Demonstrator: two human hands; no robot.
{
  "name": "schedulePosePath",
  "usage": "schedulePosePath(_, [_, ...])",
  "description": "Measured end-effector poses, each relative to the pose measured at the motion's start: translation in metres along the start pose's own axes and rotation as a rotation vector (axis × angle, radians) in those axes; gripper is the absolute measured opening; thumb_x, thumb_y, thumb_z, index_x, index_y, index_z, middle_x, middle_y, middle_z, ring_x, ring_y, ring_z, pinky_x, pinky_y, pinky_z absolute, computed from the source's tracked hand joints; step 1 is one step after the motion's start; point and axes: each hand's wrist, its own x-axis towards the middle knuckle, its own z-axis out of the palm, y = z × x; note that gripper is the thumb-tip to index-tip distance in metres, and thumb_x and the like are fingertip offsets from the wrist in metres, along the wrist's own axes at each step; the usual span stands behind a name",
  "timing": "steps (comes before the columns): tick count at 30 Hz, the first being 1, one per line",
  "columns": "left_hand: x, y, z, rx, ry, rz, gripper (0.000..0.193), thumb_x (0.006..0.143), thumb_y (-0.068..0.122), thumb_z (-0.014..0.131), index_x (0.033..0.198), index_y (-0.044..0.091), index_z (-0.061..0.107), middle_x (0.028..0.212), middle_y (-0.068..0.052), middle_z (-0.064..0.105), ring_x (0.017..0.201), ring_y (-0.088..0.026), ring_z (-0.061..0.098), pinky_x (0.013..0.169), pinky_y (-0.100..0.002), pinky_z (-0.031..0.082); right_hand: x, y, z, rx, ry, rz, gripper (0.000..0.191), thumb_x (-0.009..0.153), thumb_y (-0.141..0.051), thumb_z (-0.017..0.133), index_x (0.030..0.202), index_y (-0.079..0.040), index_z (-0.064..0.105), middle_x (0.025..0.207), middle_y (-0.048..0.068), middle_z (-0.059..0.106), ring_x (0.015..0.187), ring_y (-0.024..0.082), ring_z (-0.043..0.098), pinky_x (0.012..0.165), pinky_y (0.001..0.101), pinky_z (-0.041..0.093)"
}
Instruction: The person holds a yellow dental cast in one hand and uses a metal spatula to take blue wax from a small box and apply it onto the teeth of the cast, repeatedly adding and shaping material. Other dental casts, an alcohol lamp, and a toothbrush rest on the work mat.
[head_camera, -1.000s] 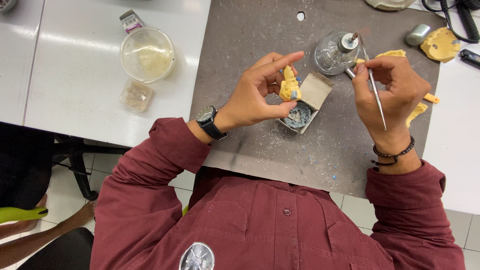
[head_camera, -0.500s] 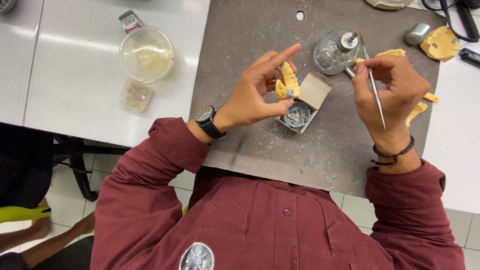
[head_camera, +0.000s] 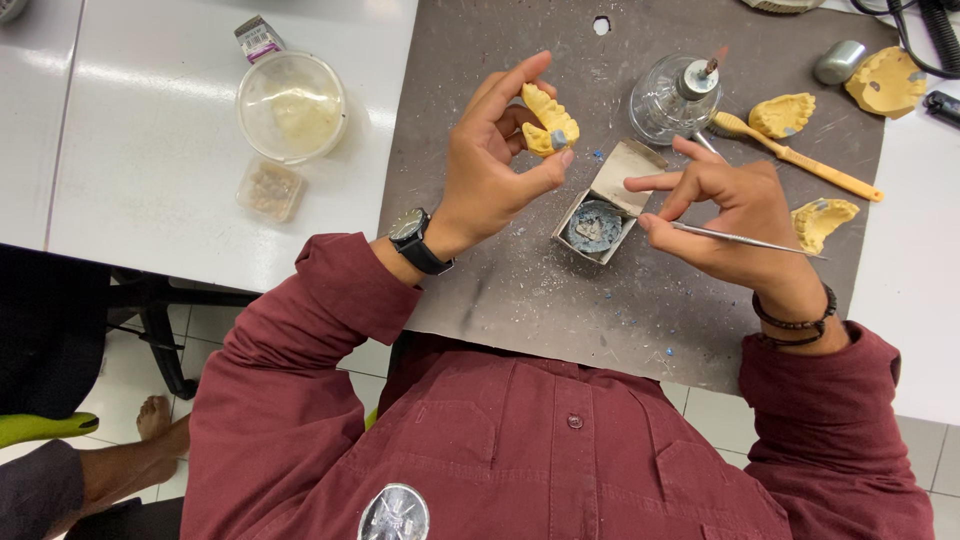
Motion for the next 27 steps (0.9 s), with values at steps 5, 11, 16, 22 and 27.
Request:
schedulePosePath(5, [0.000, -0.001, 0.000, 0.037, -0.010, 0.018, 0.075, 0.096, -0.006, 0.079, 0.160, 0.005, 0.042, 0.133, -0.006, 0.051, 0.112, -0.011, 0.067, 0.101, -0.026, 0.061, 0.003, -0.006, 0.009, -0.030, -0.022, 0.012, 0.024, 0.088, -0.003, 0.077, 0.074, -0.007, 0.058, 0.072, 0.001, 0.069, 0.106, 0.024, 0.078, 0.118, 0.0457, 0.053])
schedulePosePath(11, [-0.001, 0.000, 0.001, 0.072, -0.018, 0.030, 0.074, 0.096, -0.005, 0.079, 0.160, 0.005, 0.042, 0.134, -0.006, 0.051, 0.113, -0.012, 0.068, 0.103, -0.026, 0.062, 0.005, -0.009, 0.014, -0.070, -0.012, 0.004, 0.025, 0.087, -0.003, 0.079, 0.073, -0.005, 0.057, 0.068, 0.004, 0.066, 0.103, 0.024, 0.078, 0.114, 0.0431, 0.055])
schedulePosePath(16, [-0.002, 0.002, 0.000, 0.070, -0.031, 0.026, 0.075, 0.095, -0.006, 0.078, 0.160, 0.005, 0.042, 0.134, -0.006, 0.051, 0.112, -0.012, 0.068, 0.102, -0.026, 0.061, 0.003, -0.006, 0.017, -0.067, 0.000, 0.058, 0.027, 0.088, -0.005, 0.079, 0.074, -0.005, 0.055, 0.074, 0.004, 0.070, 0.104, 0.025, 0.078, 0.103, 0.0375, 0.060])
schedulePosePath(22, [-0.001, 0.005, 0.001, 0.036, -0.063, 0.016, 0.078, 0.094, -0.006, 0.078, 0.161, 0.006, 0.040, 0.133, -0.005, 0.051, 0.112, -0.011, 0.066, 0.103, -0.025, 0.060, -0.005, 0.004, 0.006, 0.019, 0.015, 0.091, 0.023, 0.089, -0.004, 0.080, 0.078, -0.004, 0.060, 0.077, 0.007, 0.071, 0.094, 0.022, 0.077, 0.105, 0.0409, 0.058])
schedulePosePath(27, [-0.001, 0.008, -0.001, 0.015, -0.222, 0.000, 0.079, 0.093, -0.005, 0.079, 0.160, 0.007, 0.037, 0.131, -0.004, 0.052, 0.110, -0.010, 0.065, 0.105, -0.024, 0.060, -0.019, 0.009, -0.008, 0.595, 0.191, 0.205, 0.010, 0.102, -0.001, 0.072, 0.102, 0.001, 0.063, 0.098, 0.015, 0.075, 0.096, 0.020, 0.075, 0.089, 0.0319, 0.063])
